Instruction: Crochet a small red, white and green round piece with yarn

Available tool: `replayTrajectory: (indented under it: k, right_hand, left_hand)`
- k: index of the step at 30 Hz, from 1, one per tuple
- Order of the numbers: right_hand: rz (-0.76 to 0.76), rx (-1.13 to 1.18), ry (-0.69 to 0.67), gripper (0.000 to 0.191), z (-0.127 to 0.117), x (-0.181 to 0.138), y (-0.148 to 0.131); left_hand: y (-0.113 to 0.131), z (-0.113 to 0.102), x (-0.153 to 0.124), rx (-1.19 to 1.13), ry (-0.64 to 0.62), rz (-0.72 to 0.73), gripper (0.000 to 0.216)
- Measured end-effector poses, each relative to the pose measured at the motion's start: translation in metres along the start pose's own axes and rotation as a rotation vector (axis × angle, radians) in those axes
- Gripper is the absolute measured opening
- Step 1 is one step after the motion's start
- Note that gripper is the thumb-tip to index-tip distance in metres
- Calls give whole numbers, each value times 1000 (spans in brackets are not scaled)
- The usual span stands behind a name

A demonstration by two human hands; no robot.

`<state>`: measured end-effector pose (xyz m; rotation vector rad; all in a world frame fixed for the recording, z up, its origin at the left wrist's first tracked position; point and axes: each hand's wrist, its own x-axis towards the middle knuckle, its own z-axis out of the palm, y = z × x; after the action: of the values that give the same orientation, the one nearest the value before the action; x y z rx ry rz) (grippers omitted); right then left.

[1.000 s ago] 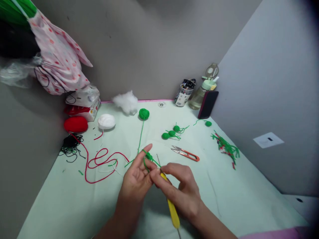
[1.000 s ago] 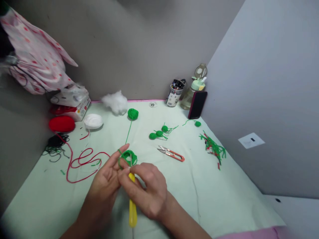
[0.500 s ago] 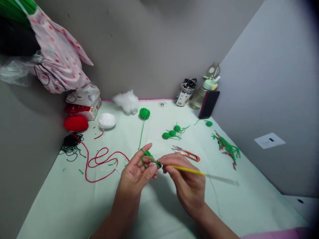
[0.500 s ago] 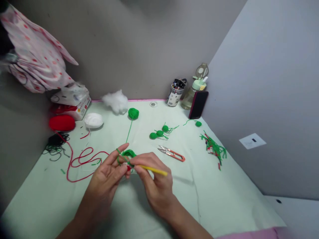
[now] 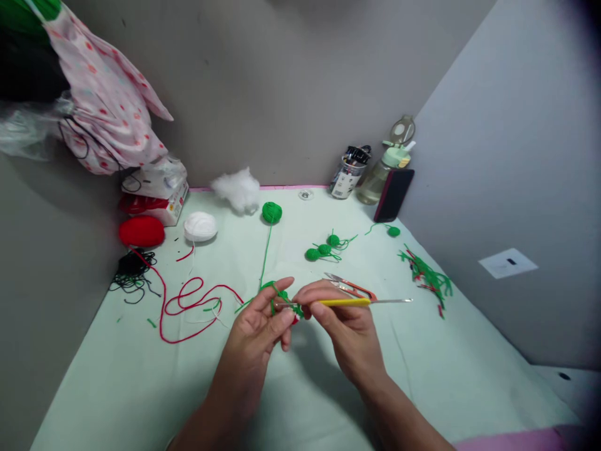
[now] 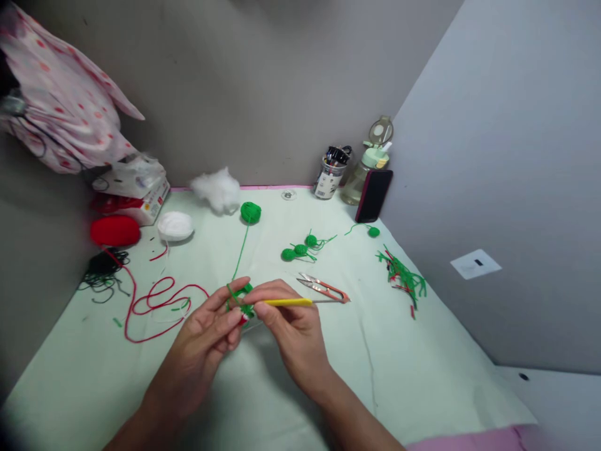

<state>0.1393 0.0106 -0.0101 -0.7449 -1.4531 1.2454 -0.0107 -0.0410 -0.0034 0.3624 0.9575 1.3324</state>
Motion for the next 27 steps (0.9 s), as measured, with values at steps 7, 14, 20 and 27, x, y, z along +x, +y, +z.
replayTrajectory:
  k: [7,14,20,27]
  right_hand:
    - [24,22,-6,14,-4,-3,2]
    - [-52,-46,31,13,-1,-4,-2]
    - [7,25,5,14,-5,-4,3]
    - [-49,-58,89,14,-2,-5,-1]
  left_hand:
    - [0,2,-3,74,27,8,67]
    - [-2,0,-2,47,-34,5,56]
    - [-3,0,-2,11,-53,12,46]
    - [-4,0,2,-40,-32,-22,33]
